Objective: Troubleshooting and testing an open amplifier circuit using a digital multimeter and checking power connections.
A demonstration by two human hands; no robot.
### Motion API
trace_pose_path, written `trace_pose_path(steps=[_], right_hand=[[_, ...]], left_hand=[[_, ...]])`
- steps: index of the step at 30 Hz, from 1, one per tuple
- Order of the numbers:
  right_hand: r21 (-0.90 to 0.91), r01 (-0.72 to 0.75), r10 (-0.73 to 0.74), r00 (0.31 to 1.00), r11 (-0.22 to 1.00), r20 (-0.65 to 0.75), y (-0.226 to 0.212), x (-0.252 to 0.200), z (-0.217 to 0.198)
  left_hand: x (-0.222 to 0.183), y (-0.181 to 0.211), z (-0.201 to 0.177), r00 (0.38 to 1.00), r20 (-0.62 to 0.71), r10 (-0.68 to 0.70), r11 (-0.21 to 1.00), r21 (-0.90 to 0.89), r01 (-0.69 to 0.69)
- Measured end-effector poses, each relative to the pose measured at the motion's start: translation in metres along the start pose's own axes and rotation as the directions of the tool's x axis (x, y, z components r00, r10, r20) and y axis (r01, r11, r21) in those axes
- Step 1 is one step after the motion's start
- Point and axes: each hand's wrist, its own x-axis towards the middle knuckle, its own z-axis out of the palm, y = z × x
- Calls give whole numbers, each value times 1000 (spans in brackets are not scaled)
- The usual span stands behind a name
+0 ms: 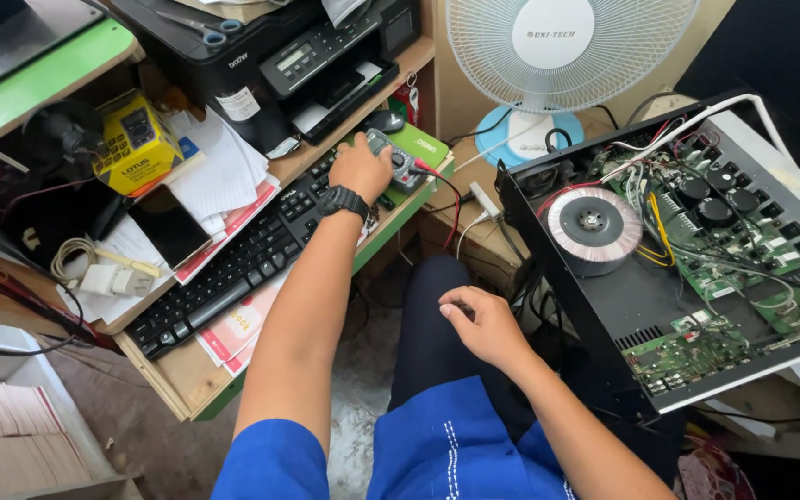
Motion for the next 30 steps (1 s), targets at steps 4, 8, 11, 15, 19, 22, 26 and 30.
trace_pose_path(steps=[4,8,11,15,19,22,26,30], right_hand=[[-18,13,-14,1000,1000,-7,5,0,4],[-34,28,-28,1000,999,7,-1,0,4],[-40,38,-38,999,998,-3,0,-2,3],[-24,52,-52,999,998,-7,2,-5,0],[-29,137,-138,990,990,-39,4,-9,-9],[-34,223,-224,972,974,-63,-10,-19,-24],[19,250,-249,967,968,-62,-47,-46,-53],[53,376,-361,915,925,-183,-77,-87,-94]], left_hand=[[5,-12,3,998,-38,45,999,18,-44],[5,-17,-3,991,-35,131,991,-7,-131],[17,-24,2,989,-14,145,989,12,-145],[27,-23,2,991,32,129,991,25,-130],[20,-22,19,981,-45,188,980,69,-185],[-33,23,5,929,-251,272,957,-33,-289],[-130,82,0,737,-511,442,718,-291,-632],[-199,106,63,870,-352,345,635,-595,-492]])
